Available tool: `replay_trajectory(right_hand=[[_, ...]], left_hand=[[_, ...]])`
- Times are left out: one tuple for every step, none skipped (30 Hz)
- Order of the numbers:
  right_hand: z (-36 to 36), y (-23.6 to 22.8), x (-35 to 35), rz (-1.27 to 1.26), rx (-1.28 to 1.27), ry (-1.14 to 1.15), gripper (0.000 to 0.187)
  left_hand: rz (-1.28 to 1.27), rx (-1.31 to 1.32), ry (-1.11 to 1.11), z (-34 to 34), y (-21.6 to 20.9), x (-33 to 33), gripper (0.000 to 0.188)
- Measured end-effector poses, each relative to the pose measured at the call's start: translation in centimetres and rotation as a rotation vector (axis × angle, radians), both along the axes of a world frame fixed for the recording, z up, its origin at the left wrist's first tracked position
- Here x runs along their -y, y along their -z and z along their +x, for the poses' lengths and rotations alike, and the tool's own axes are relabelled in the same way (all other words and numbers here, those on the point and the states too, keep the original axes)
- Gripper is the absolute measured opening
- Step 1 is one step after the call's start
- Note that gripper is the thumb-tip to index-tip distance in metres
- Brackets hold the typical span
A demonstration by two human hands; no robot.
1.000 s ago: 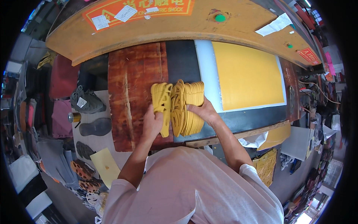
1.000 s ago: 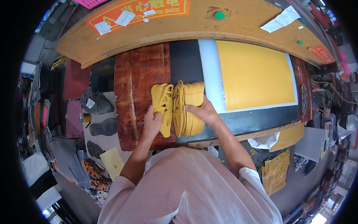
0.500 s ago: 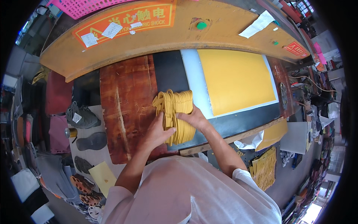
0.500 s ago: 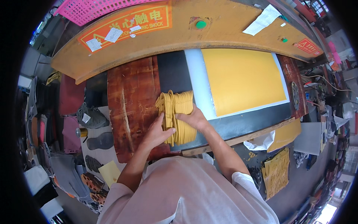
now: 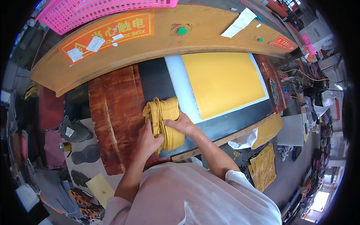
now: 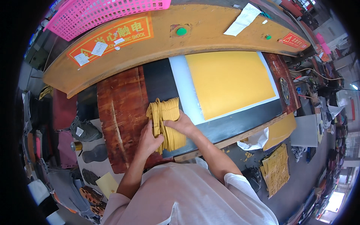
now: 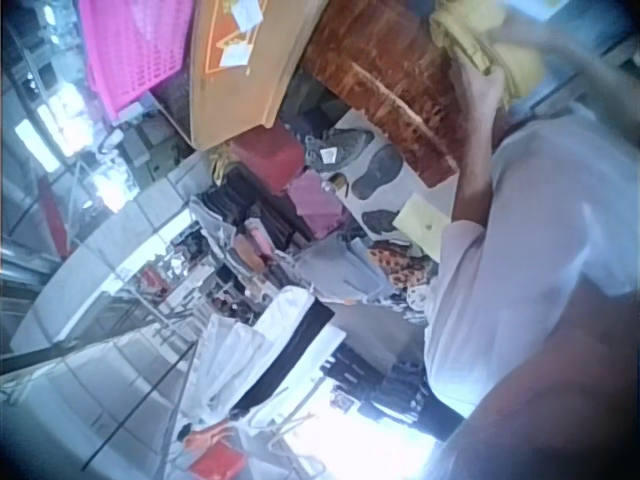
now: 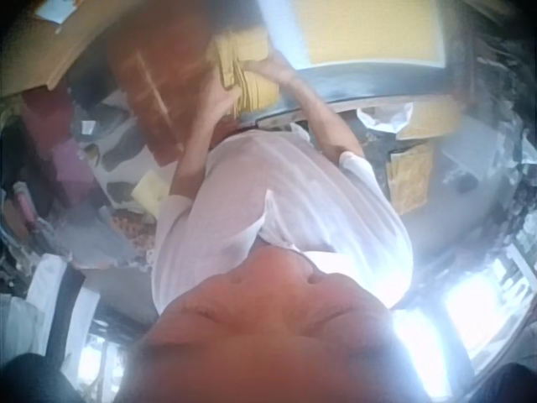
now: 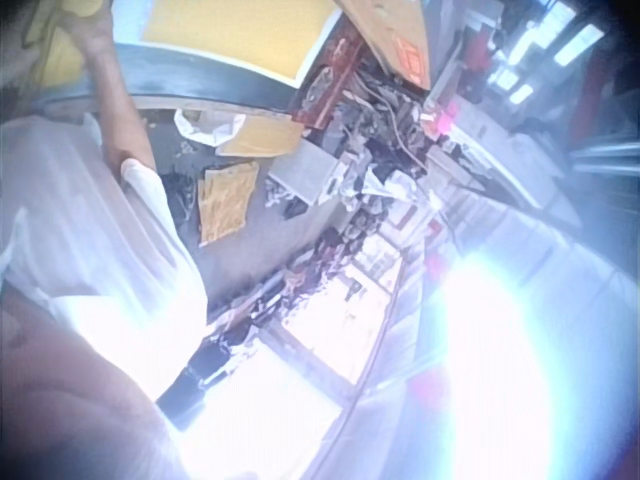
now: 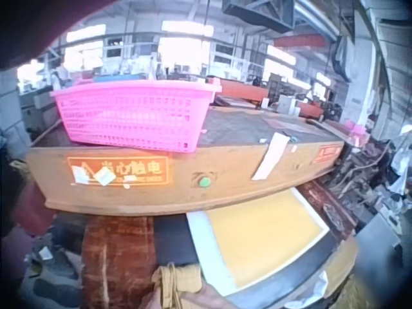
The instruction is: The person gathers small yellow cutout pieces from a workbench and places them into a white bag. They then pick up a large yellow sheet, remove remaining cutouts, and stack the cutout pieces on the bench. Finally, they use a scraper tool to clean the sheet surface.
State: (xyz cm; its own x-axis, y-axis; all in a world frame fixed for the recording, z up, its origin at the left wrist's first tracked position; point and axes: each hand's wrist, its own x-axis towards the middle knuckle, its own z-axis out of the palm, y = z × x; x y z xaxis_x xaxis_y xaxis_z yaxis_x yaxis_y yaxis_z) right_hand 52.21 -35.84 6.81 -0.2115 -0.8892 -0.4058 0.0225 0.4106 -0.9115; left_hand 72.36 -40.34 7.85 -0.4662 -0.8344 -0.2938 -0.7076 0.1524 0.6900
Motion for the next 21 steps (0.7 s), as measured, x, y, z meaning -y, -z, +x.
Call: replay_trajectory(right_hand=[[0.0, 0.1, 0.0, -0.022, 0.032, 0.008, 0.064], [-0.1, 0.2, 0.0, -0.022, 0.036, 0.019, 0.064], [-0.1, 0.3, 0.0, -0.045, 0.046, 0.027, 0.064], [-0.1, 0.4, 0.0, -0.069, 0.058, 0.035, 0.064], [-0.1, 0.5, 0.0, -0.057, 0.056, 0.030, 0.063], [-0.1, 0.5, 0.0, -0.046, 0.055, 0.022, 0.063], [-0.1, 0.6, 0.0, -0.036, 0.052, 0.014, 0.063], [-0.1, 0.6, 0.0, -0.035, 0.057, 0.014, 0.063], [-0.1, 0.6, 0.0, -0.035, 0.060, 0.015, 0.062], [-0.1, 0.6, 0.0, -0.030, 0.066, 0.018, 0.062], [-0.1, 0.6, 0.0, -0.019, 0.046, 0.015, 0.061], [0.0, 0.6, 0.0, -0.009, 0.038, 0.019, 0.061], [0.0, 0.5, 0.0, 0.005, 0.036, 0.025, 0.060], [0.0, 0.4, 0.0, 0.016, 0.035, 0.033, 0.060], [0.0, 0.4, 0.0, 0.022, 0.055, 0.035, 0.060], [0.0, 0.3, 0.0, 0.027, 0.064, 0.033, 0.059], [0.1, 0.3, 0.0, 0.033, 0.071, 0.029, 0.059], [0.1, 0.3, 0.0, 0.019, 0.086, 0.030, 0.059], [0.1, 0.3, 0.0, 0.000, 0.106, 0.038, 0.058], [0.1, 0.4, 0.0, 0.004, 0.093, 0.046, 0.059], [0.1, 0.4, 0.0, 0.001, 0.087, 0.047, 0.059]], left_hand=[[-0.009, 0.016, 0.018, -0.4, -0.3, -0.2, 0.090], [-0.028, 0.053, 0.005, -0.6, -0.6, -0.3, 0.090], [-0.018, 0.095, 0.028, -0.7, -0.8, -0.5, 0.090], [-0.028, 0.077, 0.011, -0.7, -1.0, -0.4, 0.091], [-0.006, 0.064, 0.028, -0.7, -1.2, -0.3, 0.092], [0.015, 0.076, 0.026, -0.8, -1.3, -0.3, 0.092], [0.025, 0.047, 0.025, -0.8, -1.3, -0.2, 0.092], [0.024, 0.067, 0.046, -0.9, -1.2, -0.3, 0.089], [-0.003, 0.095, 0.030, -1.0, -1.1, -0.3, 0.086], [-0.009, 0.120, 0.027, -0.9, -0.9, -0.3, 0.083], [-0.050, 0.130, 0.017, -0.9, -0.7, -0.4, 0.083], [-0.063, 0.114, -0.065, -0.5, -0.5, -0.2, 0.081], [-0.007, 0.129, -0.113, 0.0, -0.2, 0.2, 0.078], [0.018, 0.123, -0.166, 0.9, -0.1, 0.5, 0.076], [-0.079, -0.001, -0.184, 2.1, 0.0, 1.2, 0.072], [-0.073, -0.061, -0.237, 3.5, 0.0, 1.8, 0.062], [0.000, -0.150, -0.250, 4.9, 0.1, 2.7, 0.058], [0.074, -0.153, -0.320, 5.9, 0.1, 3.3, 0.054], [0.076, -0.265, -0.300, 6.9, -0.1, 3.8, 0.051], [0.084, -0.307, -0.308, 7.7, -0.4, 4.1, 0.048], [0.098, -0.360, -0.303, 8.2, -0.9, 4.3, 0.045]])
